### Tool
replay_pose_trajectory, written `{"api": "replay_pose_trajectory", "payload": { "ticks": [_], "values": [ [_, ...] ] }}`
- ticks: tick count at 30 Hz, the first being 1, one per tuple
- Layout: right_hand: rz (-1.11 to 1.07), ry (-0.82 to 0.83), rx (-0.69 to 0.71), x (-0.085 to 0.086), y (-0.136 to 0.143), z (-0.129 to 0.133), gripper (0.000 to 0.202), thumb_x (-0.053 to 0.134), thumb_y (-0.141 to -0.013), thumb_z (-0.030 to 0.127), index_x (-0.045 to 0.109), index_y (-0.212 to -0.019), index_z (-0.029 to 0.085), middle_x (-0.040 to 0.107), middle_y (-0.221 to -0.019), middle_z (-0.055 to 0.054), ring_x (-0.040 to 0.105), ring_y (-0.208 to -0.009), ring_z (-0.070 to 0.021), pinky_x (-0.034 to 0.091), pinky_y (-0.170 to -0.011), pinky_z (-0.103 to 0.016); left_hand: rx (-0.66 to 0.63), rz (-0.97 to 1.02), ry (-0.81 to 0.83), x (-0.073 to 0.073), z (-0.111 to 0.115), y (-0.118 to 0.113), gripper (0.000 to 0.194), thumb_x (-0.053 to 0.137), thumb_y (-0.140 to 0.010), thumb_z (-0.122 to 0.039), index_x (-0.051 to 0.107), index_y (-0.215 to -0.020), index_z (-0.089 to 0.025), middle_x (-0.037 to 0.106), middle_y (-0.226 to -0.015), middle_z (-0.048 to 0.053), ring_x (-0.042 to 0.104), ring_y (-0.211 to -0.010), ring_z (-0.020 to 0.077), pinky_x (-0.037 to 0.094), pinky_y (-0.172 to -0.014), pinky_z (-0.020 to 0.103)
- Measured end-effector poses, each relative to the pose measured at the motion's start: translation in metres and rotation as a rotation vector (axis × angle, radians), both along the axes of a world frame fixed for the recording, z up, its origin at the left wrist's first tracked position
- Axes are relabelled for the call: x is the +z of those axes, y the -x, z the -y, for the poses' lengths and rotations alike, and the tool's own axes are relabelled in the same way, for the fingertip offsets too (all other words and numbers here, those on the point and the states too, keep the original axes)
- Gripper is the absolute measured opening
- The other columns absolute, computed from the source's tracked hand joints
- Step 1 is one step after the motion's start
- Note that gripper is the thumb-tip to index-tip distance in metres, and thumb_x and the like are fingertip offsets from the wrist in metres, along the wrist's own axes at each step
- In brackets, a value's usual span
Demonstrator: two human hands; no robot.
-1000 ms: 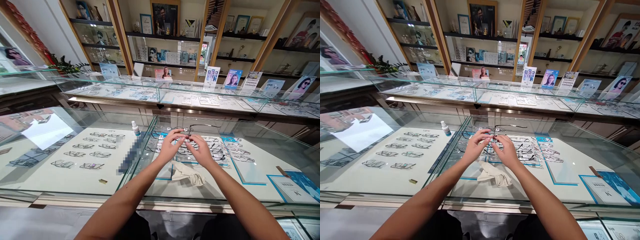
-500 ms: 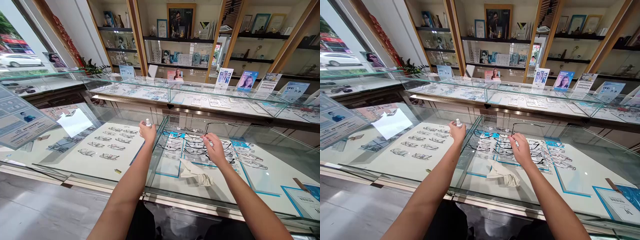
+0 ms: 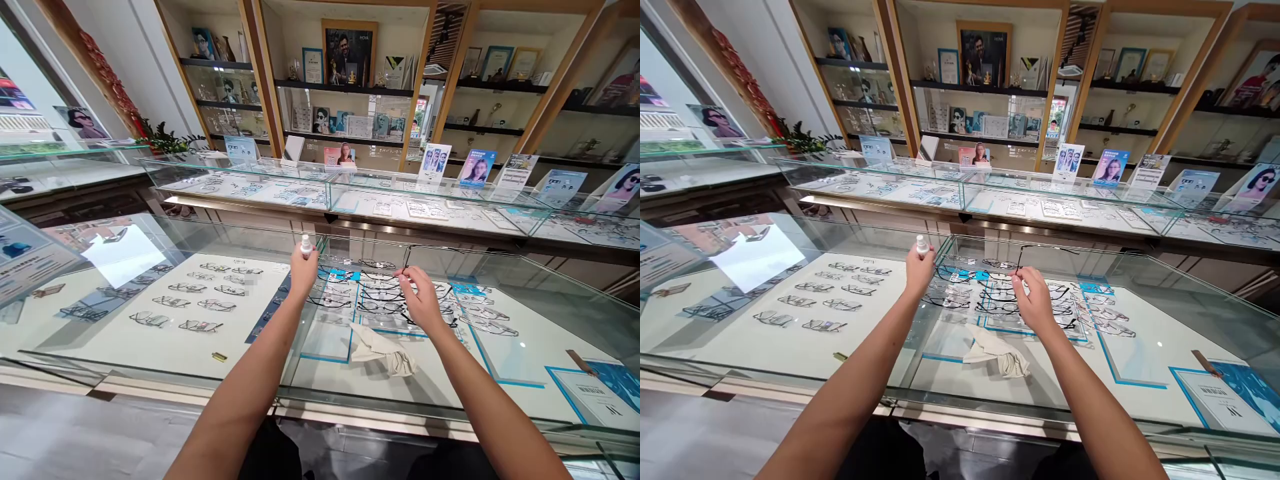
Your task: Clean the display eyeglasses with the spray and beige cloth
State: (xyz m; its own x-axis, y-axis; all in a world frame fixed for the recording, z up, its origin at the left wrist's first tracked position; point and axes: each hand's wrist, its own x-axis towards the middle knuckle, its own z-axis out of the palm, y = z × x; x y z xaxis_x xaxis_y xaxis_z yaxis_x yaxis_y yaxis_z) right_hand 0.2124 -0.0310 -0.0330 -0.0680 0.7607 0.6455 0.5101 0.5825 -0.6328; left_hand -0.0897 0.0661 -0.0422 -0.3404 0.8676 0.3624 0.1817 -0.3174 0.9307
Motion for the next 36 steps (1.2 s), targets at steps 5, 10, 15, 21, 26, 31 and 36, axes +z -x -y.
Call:
{"api": "replay_pose_trajectory", "payload": {
  "ticks": [5,10,15,21,26,31,36],
  "values": [
    [-0.038,0.053,0.077,0.005,0.005,0.006,0.024,0.049,-0.106,0.040,0.068,-0.106,0.024,0.068,-0.108,-0.008,0.060,-0.100,-0.0248,0.044,-0.088,-0.038,-0.404,0.134,0.055,0.020,0.035,-0.044,0.055,0.048,-0.087,-0.074,0.055,-0.073,-0.020,0.050,-0.068,0.002,0.047,-0.061,0.0154,0.038,-0.051,0.027],
    [-0.100,0.170,0.239,0.012,0.013,0.016,0.026,0.048,-0.107,0.043,0.067,-0.112,0.025,0.066,-0.113,-0.008,0.060,-0.104,-0.0239,0.045,-0.093,-0.038,-0.945,0.467,0.271,0.033,0.064,-0.066,0.066,0.046,-0.085,-0.083,0.053,-0.066,-0.020,0.042,-0.060,0.000,0.042,-0.057,0.0146,0.032,-0.047,0.025],
    [-0.180,0.336,0.419,0.019,0.019,0.025,0.028,0.051,-0.106,0.048,0.068,-0.114,0.026,0.065,-0.114,-0.007,0.061,-0.105,-0.0236,0.045,-0.097,-0.038,-0.965,0.424,0.215,0.027,0.073,-0.077,0.061,0.049,-0.086,-0.076,0.061,-0.071,-0.018,0.052,-0.067,0.003,0.049,-0.062,0.0161,0.043,-0.058,0.030],
    [-0.221,0.461,0.591,0.021,0.021,0.028,0.032,0.054,-0.104,0.053,0.068,-0.110,0.025,0.067,-0.115,-0.007,0.061,-0.105,-0.0231,0.045,-0.100,-0.039,-0.780,0.115,0.077,0.014,0.068,-0.082,0.052,0.050,-0.091,-0.066,0.060,-0.073,-0.019,0.054,-0.068,0.002,0.050,-0.064,0.0166,0.040,-0.063,0.031],
    [-0.229,0.507,0.624,0.021,0.024,0.030,0.034,0.055,-0.103,0.055,0.068,-0.110,0.024,0.066,-0.112,-0.007,0.060,-0.103,-0.0229,0.046,-0.098,-0.039,-0.720,-0.046,0.011,0.016,0.069,-0.083,0.051,0.047,-0.093,-0.066,0.055,-0.072,-0.020,0.053,-0.069,0.001,0.048,-0.066,0.0176,0.039,-0.067,0.033],
    [-0.201,0.505,0.650,0.021,0.025,0.032,0.033,0.054,-0.104,0.054,0.068,-0.110,0.024,0.065,-0.109,-0.006,0.058,-0.101,-0.0219,0.046,-0.096,-0.038,-0.699,-0.129,-0.007,0.020,0.073,-0.084,0.053,0.046,-0.093,-0.069,0.053,-0.071,-0.021,0.052,-0.067,0.001,0.047,-0.066,0.0182,0.038,-0.068,0.034],
    [-0.261,0.482,0.610,0.020,0.020,0.025,0.035,0.056,-0.101,0.057,0.069,-0.110,0.025,0.068,-0.109,-0.007,0.062,-0.096,-0.0225,0.050,-0.090,-0.038,-0.686,-0.114,-0.003,0.021,0.076,-0.084,0.054,0.046,-0.092,-0.070,0.057,-0.073,-0.021,0.055,-0.071,0.002,0.049,-0.067,0.0193,0.039,-0.069,0.033]
  ]
}}
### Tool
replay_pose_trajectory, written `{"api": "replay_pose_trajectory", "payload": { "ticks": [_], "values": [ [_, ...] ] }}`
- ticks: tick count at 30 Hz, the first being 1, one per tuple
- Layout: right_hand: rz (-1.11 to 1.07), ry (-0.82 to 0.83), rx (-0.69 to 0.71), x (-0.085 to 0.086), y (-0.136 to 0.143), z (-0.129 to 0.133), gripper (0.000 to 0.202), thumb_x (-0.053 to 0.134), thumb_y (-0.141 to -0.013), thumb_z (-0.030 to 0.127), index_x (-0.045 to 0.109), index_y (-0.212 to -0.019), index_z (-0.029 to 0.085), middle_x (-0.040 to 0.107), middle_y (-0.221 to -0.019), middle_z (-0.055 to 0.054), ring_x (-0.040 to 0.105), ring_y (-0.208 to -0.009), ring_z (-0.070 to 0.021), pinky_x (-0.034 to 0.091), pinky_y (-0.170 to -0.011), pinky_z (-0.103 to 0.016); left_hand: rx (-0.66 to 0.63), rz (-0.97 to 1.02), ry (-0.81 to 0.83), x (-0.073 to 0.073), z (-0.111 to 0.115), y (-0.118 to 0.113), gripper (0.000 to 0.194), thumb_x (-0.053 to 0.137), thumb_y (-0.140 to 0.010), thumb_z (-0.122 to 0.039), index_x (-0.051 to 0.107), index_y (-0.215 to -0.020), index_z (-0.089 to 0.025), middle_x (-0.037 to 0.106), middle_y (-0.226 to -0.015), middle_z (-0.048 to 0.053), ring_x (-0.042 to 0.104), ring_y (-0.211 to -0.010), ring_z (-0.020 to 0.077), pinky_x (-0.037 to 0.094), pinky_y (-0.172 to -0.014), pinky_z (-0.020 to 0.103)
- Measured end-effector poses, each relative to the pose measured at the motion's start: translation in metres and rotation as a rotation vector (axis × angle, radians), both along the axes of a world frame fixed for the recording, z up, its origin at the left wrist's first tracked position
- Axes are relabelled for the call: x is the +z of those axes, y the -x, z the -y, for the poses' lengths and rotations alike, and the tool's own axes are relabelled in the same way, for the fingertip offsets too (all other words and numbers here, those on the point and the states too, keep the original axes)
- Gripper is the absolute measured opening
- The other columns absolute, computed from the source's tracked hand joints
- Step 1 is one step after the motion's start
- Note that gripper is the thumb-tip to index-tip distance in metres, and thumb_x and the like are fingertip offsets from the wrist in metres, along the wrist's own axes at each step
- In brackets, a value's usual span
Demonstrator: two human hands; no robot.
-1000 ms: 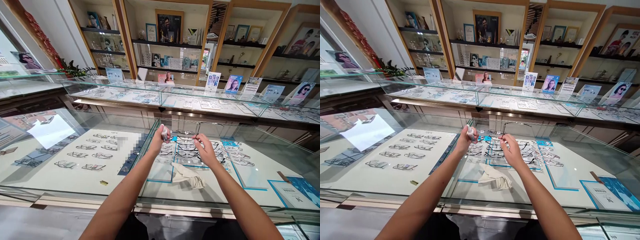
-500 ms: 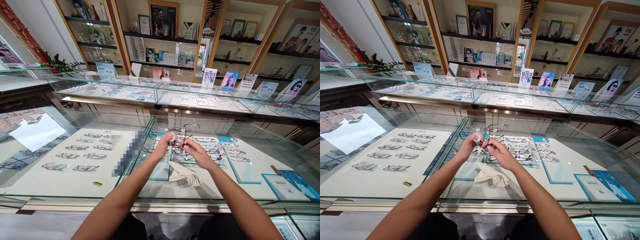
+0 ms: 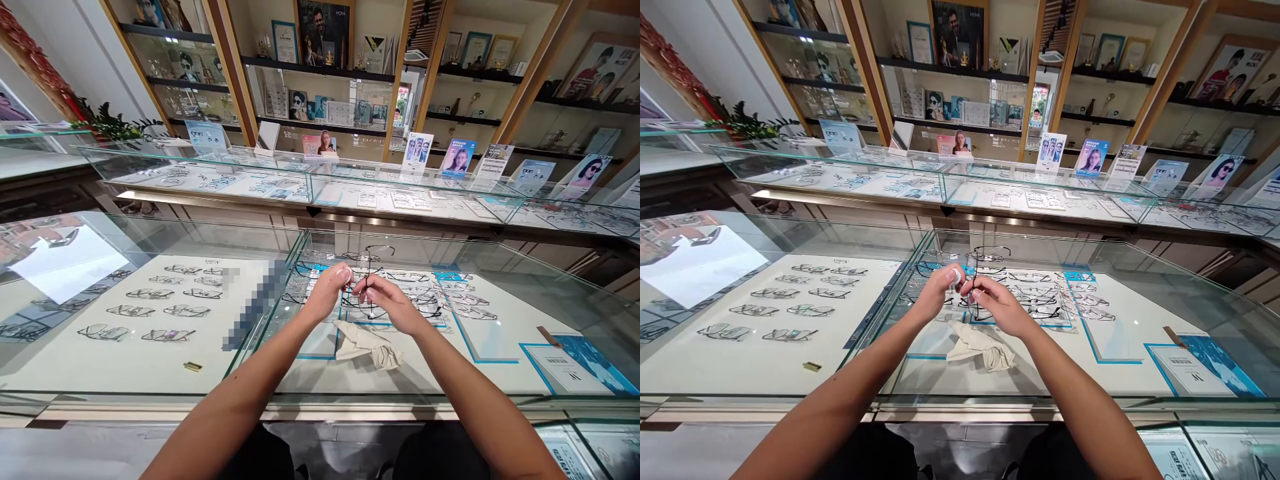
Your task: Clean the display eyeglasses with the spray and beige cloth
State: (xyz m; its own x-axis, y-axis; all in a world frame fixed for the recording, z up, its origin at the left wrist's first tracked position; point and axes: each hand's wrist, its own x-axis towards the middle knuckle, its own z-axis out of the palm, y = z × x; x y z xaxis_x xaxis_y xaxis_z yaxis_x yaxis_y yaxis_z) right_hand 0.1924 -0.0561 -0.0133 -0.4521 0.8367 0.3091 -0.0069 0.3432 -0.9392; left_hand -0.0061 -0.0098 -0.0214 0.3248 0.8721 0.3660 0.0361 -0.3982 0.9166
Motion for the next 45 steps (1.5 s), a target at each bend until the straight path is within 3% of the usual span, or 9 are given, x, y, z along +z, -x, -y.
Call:
{"api": "replay_pose_trajectory", "payload": {
  "ticks": [5,10,15,18,22,28,33,37,45],
  "values": [
    [-0.128,0.003,-0.133,-0.003,-0.007,-0.012,0.034,0.056,-0.101,0.055,0.069,-0.111,0.025,0.069,-0.113,-0.008,0.064,-0.096,-0.0227,0.051,-0.084,-0.036,-0.002,-0.115,-0.060,-0.007,0.002,-0.002,0.051,0.049,-0.094,-0.068,0.056,-0.075,-0.021,0.055,-0.074,0.002,0.047,-0.070,0.0194,0.035,-0.068,0.031],
    [-0.193,0.023,-0.115,-0.006,-0.007,-0.014,0.029,0.058,-0.101,0.050,0.070,-0.111,0.025,0.069,-0.114,-0.007,0.063,-0.098,-0.0219,0.050,-0.084,-0.034,-0.024,-0.204,-0.119,-0.012,0.005,-0.007,0.049,0.052,-0.095,-0.063,0.049,-0.071,-0.021,0.048,-0.070,0.000,0.041,-0.069,0.0185,0.028,-0.066,0.029],
    [-0.168,0.034,-0.119,-0.007,-0.007,-0.013,0.032,0.058,-0.101,0.052,0.069,-0.113,0.025,0.070,-0.117,-0.007,0.063,-0.098,-0.0219,0.051,-0.085,-0.034,-0.063,-0.188,-0.083,-0.011,0.000,-0.003,0.049,0.051,-0.095,-0.065,0.054,-0.074,-0.021,0.053,-0.073,0.001,0.044,-0.071,0.0197,0.031,-0.068,0.030],
    [-0.191,0.045,-0.137,-0.006,-0.010,-0.016,0.030,0.058,-0.101,0.051,0.070,-0.112,0.026,0.071,-0.116,-0.007,0.064,-0.096,-0.0217,0.051,-0.083,-0.034,0.069,-0.116,-0.094,-0.007,-0.012,0.009,0.051,0.047,-0.096,-0.068,0.058,-0.077,-0.021,0.056,-0.075,0.002,0.047,-0.073,0.0208,0.035,-0.071,0.032],
    [-0.219,0.068,-0.166,-0.005,-0.015,-0.019,0.029,0.057,-0.101,0.050,0.070,-0.111,0.026,0.073,-0.115,-0.007,0.065,-0.096,-0.0222,0.052,-0.082,-0.034,0.386,-0.009,-0.116,-0.007,-0.037,0.033,0.038,0.059,-0.093,-0.057,0.057,-0.081,-0.022,0.055,-0.077,0.001,0.047,-0.074,0.0193,0.036,-0.072,0.031],
    [-0.208,0.047,-0.249,-0.004,-0.021,-0.021,0.029,0.056,-0.099,0.050,0.069,-0.106,0.025,0.073,-0.115,-0.009,0.065,-0.096,-0.0238,0.053,-0.082,-0.037,0.898,0.128,0.124,-0.031,-0.086,0.078,0.007,0.060,-0.091,-0.029,0.058,-0.092,-0.022,0.056,-0.082,-0.001,0.050,-0.077,0.0171,0.039,-0.077,0.030],
    [-0.227,0.044,-0.258,-0.004,-0.023,-0.024,0.026,0.056,-0.099,0.047,0.070,-0.103,0.025,0.074,-0.114,-0.009,0.064,-0.093,-0.0227,0.052,-0.081,-0.036,1.090,0.161,0.208,-0.053,-0.109,0.107,0.014,0.059,-0.090,-0.020,0.051,-0.102,-0.022,0.055,-0.088,-0.001,0.052,-0.080,0.0164,0.042,-0.080,0.030],
    [-0.231,0.046,-0.263,-0.005,-0.025,-0.026,0.025,0.056,-0.099,0.045,0.070,-0.102,0.025,0.073,-0.115,-0.009,0.064,-0.093,-0.0219,0.052,-0.080,-0.036,1.159,0.141,0.228,-0.064,-0.114,0.118,0.018,0.060,-0.089,-0.019,0.051,-0.104,-0.022,0.055,-0.090,-0.001,0.054,-0.082,0.0174,0.045,-0.086,0.033],
    [-0.201,0.045,-0.275,-0.010,-0.026,-0.030,0.029,0.055,-0.099,0.050,0.068,-0.103,0.025,0.074,-0.117,-0.009,0.065,-0.093,-0.0225,0.054,-0.081,-0.037,1.265,0.092,0.243,-0.073,-0.116,0.129,0.020,0.065,-0.085,-0.014,0.051,-0.097,-0.022,0.055,-0.087,0.000,0.059,-0.092,0.0217,0.046,-0.098,0.040]
  ]
}}
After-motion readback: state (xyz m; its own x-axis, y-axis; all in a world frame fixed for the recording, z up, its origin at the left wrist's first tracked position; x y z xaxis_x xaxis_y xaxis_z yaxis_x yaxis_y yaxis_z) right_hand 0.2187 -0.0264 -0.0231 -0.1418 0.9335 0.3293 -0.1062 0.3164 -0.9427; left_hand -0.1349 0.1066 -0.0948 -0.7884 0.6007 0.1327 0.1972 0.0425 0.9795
